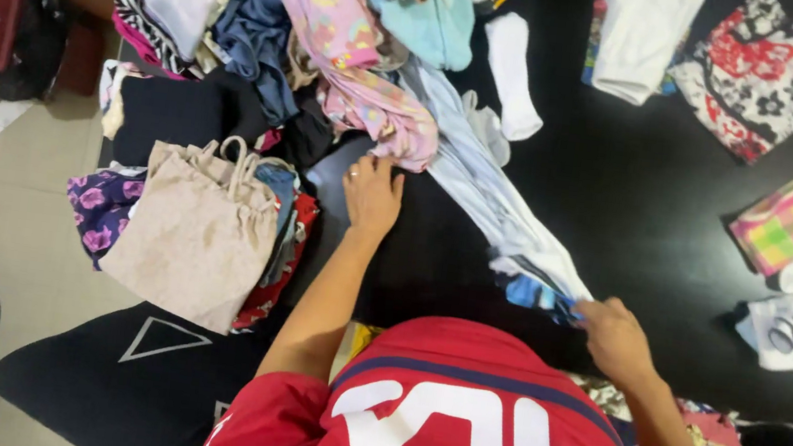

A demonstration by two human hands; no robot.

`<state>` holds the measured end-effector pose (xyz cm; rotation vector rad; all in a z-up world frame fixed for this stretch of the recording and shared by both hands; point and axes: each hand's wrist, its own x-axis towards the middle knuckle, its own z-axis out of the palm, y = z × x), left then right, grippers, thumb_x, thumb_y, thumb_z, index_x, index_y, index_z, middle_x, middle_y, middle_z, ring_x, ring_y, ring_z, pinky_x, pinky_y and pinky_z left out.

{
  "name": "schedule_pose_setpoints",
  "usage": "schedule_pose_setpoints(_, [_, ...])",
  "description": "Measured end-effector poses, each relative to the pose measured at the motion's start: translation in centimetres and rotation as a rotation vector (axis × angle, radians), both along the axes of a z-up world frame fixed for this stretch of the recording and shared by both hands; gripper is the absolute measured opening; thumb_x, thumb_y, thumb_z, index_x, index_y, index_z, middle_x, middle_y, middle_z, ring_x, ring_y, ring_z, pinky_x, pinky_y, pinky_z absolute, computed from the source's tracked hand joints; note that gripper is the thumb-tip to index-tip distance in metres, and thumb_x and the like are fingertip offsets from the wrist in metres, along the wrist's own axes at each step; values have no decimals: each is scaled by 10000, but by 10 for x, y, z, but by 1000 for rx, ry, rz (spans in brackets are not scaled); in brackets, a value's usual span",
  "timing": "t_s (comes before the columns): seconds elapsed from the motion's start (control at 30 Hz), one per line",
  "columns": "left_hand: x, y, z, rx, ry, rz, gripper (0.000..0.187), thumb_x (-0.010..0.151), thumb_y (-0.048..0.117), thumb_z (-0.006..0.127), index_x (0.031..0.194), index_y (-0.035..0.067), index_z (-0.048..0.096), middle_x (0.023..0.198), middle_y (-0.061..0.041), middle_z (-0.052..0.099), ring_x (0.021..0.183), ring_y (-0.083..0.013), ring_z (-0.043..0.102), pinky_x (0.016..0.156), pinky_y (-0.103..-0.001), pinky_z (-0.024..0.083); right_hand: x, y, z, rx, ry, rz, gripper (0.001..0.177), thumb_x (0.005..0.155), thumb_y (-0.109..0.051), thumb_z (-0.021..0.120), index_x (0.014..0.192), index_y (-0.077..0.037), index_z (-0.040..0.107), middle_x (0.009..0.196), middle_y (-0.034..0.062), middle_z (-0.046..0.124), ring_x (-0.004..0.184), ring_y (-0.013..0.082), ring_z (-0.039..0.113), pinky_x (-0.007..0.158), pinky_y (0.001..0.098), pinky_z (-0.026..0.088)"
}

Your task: Folding various items of clothing including shirts, shorts, and a bra on a table.

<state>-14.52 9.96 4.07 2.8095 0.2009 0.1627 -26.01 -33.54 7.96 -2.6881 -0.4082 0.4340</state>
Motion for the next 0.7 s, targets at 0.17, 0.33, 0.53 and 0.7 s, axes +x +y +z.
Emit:
schedule_pose_setpoints(0.17, [-2,-42,42,-52,-65,-154,521,828,237,756,1321,141,617,1327,-182,577,1246,-393,542,1053,-569,380,-30,-69,-20,-71,181,-45,248,834,-105,666,1062,-147,753,930,154,745,926,357,693,829,447,548])
schedule_pose_setpoints(0.33, [5,-77,31,63,-68,-511,508,707,195,765,1209,176,684,1426,-225,538,1351,-408,451,1107,-602,242,-17,-99,8,-135,698,-585,268,1025,-157,620,1272,-148,725,835,278,745,707,452,746,657,516,597])
schedule_pose_setpoints(0.53, [-1,-84,-14,-22,150,-705,162,973,267,623,1015,126,690,1154,-168,704,1228,-358,602,1192,-587,309,17,-69,-8,594,-7,-845,235,1075,-130,636,1275,-63,741,951,35,689,805,113,554,691,314,452])
schedule_pose_setpoints(0.7, [-24,-69,-8,-293,547,-717,266,950,327,555,945,91,678,923,-204,725,901,-433,687,771,-560,519,51,1,-39,304,-120,-234,408,804,-53,687,1201,-116,757,1092,159,719,1039,372,673,918,441,536])
